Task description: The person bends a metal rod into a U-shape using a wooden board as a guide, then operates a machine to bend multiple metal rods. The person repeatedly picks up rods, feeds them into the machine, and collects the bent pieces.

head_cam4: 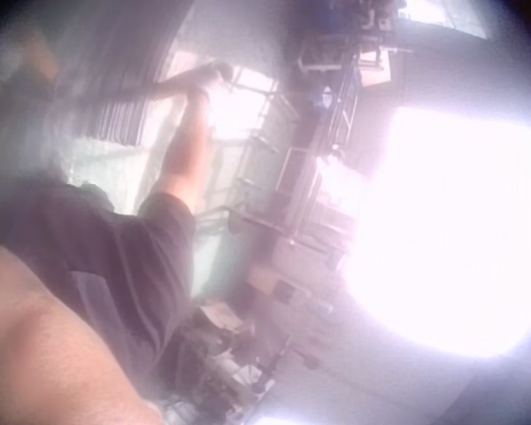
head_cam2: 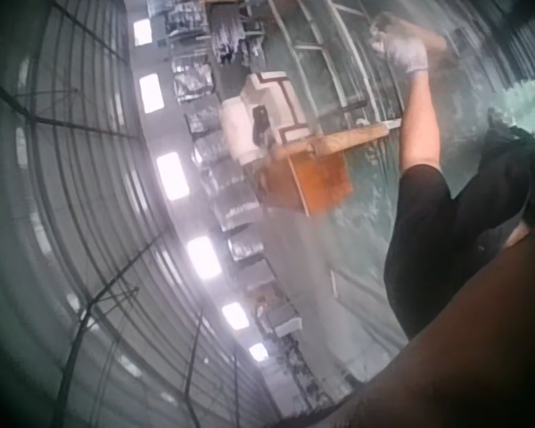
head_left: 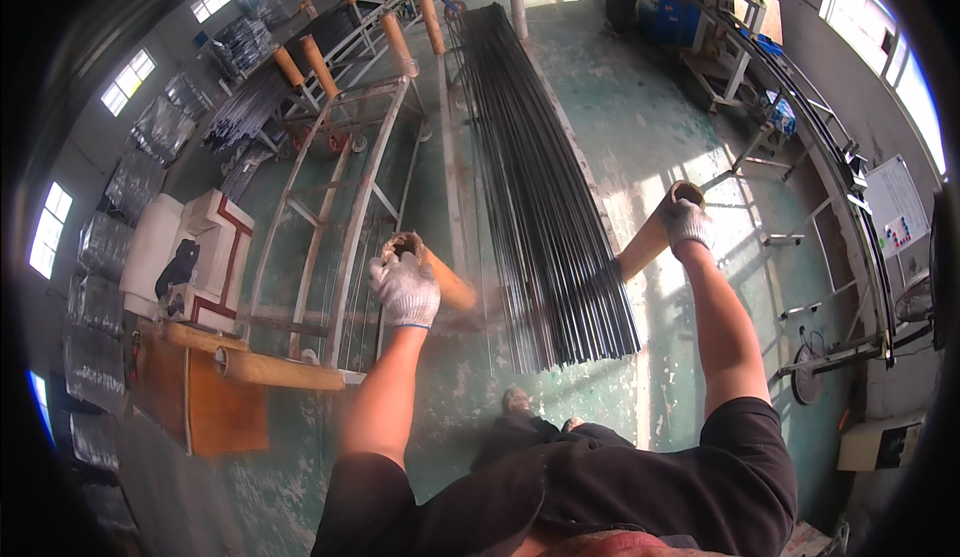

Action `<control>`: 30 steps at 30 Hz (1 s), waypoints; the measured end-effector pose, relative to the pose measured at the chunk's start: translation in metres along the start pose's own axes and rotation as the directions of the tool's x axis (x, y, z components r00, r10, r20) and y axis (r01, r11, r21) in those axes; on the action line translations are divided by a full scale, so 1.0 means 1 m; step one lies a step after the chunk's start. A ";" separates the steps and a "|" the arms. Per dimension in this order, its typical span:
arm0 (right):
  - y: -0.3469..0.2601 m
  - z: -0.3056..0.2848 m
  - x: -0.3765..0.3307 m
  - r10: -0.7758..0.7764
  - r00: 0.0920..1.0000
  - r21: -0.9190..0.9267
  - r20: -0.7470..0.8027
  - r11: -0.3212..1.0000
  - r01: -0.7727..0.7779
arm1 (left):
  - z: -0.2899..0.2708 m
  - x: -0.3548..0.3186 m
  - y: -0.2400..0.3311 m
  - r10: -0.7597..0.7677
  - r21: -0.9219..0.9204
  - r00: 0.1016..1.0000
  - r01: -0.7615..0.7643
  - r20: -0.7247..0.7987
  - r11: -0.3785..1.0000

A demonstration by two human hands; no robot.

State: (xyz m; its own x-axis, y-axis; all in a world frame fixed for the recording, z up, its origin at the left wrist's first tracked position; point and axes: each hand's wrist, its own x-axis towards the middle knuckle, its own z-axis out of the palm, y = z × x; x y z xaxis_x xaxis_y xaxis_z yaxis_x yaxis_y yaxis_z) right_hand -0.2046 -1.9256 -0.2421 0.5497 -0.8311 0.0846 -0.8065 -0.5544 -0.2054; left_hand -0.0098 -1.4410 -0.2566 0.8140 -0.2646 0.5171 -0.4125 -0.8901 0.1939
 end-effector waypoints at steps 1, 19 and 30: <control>0.008 0.000 -0.008 -0.011 1.000 0.012 -0.002 1.000 0.011 | -0.005 -0.008 0.002 -0.005 0.004 1.000 0.005 0.008 1.000; 0.115 -0.037 -0.190 -0.086 0.996 0.068 0.035 0.994 0.084 | -0.112 -0.172 0.024 -0.026 0.160 0.992 0.006 0.120 0.987; 0.177 -0.043 -0.279 -0.109 0.991 0.025 -0.081 0.993 0.111 | -0.176 -0.281 0.000 0.104 0.093 0.993 -0.109 0.052 0.990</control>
State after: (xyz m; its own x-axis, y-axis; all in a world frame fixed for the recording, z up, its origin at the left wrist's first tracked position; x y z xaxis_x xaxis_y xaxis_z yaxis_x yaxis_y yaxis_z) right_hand -0.5099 -1.7939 -0.2605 0.6149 -0.7665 0.1855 -0.7345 -0.6423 -0.2191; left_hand -0.3102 -1.3013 -0.2557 0.7865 -0.3749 0.4908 -0.4590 -0.8865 0.0584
